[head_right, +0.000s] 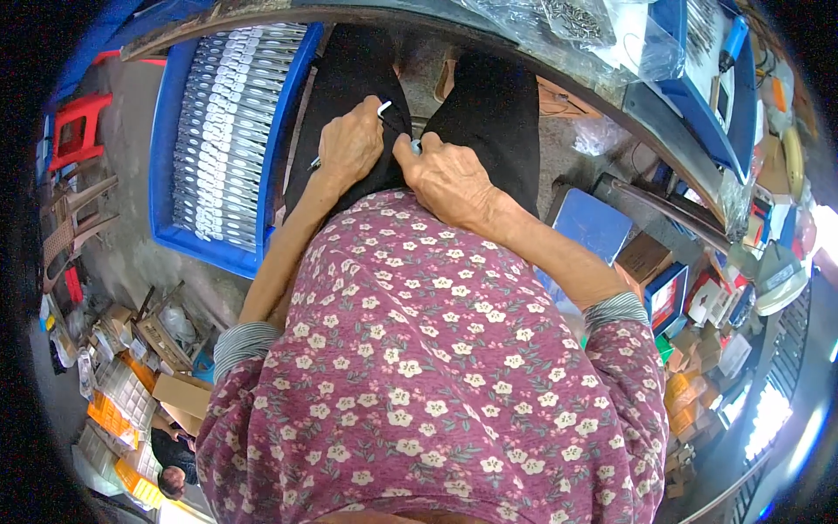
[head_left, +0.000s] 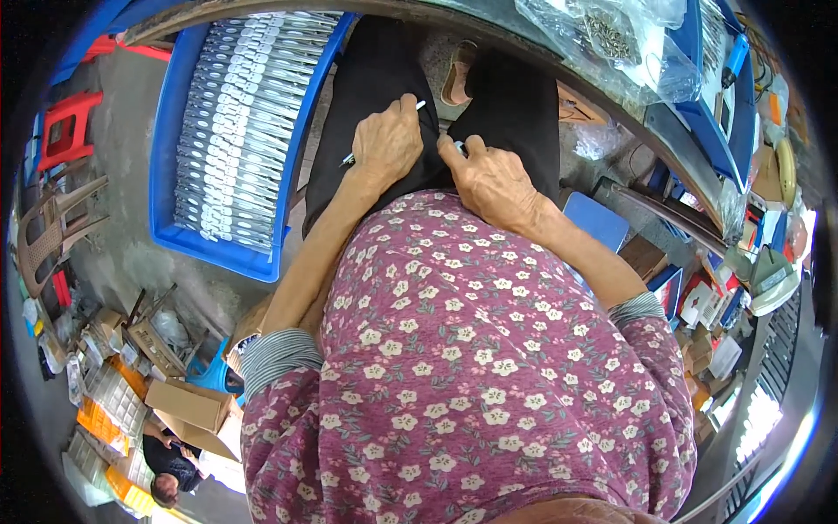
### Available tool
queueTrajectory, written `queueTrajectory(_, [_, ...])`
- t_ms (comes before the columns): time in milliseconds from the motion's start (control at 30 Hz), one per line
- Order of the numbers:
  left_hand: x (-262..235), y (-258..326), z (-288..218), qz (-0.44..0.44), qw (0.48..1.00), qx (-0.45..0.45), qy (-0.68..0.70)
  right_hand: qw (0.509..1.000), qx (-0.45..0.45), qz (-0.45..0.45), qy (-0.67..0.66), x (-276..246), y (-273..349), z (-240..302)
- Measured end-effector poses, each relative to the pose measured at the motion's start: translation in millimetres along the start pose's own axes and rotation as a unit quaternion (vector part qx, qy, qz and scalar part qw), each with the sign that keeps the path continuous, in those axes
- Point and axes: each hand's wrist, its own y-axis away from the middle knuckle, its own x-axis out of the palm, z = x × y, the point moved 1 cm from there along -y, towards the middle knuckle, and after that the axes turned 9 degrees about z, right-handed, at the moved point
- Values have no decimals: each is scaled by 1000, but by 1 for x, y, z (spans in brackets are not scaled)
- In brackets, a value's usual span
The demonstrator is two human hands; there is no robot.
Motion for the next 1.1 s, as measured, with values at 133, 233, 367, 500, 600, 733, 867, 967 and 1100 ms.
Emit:
queueTrajectory(133, [5,1,1,-20,1000,10,-2,999,30,18,-38,2,-2,2])
queueTrajectory(233, [9,2,5,-27,1000,12,0,996,56,32,-63,4,-5,4])
queueTrajectory(367, [14,0,9,-31,999,2,10,986,103,35,-127,4,-12,4])
queueTrajectory(500, [15,-1,9,-30,999,-2,17,921,168,-22,-351,-3,-16,3])
queueTrajectory(600, [15,-3,9,-39,999,-3,13,848,208,-54,-484,6,-18,-1])
queueTrajectory(733, [17,-2,11,-36,999,-19,-5,599,331,26,-729,-8,-20,3])
queueTrajectory(867, [18,-5,11,-31,999,-36,11,416,308,10,-855,4,-19,-11])
queueTrajectory(967, [18,-8,12,-35,999,-40,5,297,279,27,-913,15,-20,-20])
queueTrajectory(1100, [16,-12,10,-54,997,-41,-21,96,199,67,-973,40,-21,-32])
